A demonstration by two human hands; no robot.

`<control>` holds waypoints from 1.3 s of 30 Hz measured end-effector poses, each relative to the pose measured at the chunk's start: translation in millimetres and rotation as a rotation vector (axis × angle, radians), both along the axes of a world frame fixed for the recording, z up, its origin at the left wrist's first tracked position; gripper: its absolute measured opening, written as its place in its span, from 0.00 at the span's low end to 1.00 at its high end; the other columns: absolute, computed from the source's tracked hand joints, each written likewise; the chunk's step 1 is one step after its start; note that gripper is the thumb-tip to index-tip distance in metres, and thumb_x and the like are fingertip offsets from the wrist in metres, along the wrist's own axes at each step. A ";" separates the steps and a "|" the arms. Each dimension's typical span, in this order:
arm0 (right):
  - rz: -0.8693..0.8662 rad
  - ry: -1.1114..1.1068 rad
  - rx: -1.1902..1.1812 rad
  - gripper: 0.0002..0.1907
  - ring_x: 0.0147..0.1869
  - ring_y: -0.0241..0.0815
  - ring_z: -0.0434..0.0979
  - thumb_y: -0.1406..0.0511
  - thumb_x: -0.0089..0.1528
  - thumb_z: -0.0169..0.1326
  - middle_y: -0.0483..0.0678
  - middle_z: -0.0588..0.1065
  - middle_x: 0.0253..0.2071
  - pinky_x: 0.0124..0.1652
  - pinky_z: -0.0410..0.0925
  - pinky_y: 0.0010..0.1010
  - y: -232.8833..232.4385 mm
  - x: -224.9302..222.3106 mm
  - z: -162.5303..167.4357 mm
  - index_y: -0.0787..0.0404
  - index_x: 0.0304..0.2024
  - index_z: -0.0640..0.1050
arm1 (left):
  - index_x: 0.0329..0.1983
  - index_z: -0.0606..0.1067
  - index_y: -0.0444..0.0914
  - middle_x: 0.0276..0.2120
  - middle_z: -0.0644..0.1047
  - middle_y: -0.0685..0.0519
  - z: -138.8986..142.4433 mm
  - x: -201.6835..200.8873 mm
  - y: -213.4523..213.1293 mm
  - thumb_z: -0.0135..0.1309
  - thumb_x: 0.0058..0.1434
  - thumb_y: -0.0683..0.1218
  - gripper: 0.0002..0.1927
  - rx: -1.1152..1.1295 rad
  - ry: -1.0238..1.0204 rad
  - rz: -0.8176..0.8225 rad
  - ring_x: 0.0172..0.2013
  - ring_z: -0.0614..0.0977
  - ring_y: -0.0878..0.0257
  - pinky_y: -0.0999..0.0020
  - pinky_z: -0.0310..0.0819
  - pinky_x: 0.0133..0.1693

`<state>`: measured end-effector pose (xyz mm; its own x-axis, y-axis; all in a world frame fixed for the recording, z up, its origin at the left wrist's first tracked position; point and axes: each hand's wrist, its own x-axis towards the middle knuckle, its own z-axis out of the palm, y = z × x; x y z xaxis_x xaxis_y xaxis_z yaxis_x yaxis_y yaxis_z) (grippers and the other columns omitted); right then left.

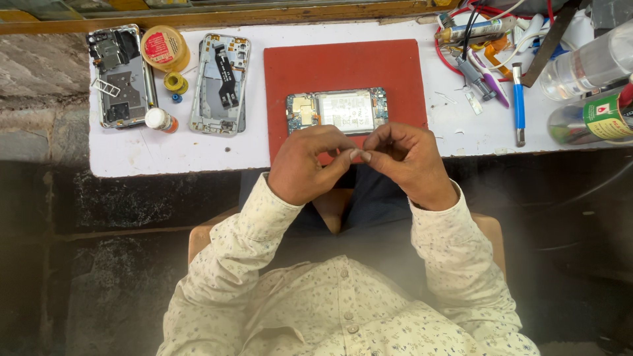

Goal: The person removes a protective film from a smartphone screen, then places the phone on a red mat and cleans the internal components with a cotton swab. The person handles the phone, screen film, and cotton swab during the process.

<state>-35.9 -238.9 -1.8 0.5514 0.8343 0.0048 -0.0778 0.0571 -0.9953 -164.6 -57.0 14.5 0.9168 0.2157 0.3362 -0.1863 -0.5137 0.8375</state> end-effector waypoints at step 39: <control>-0.207 -0.136 0.302 0.05 0.44 0.41 0.75 0.75 0.62 0.60 0.51 0.76 0.42 0.45 0.71 0.30 -12.2 -12.8 -23.1 0.69 0.40 0.79 | 0.40 0.79 0.33 0.31 0.81 0.49 -36.1 31.2 -2.5 0.59 0.62 0.44 0.08 -0.172 0.076 0.295 0.31 0.83 0.56 0.65 0.77 0.35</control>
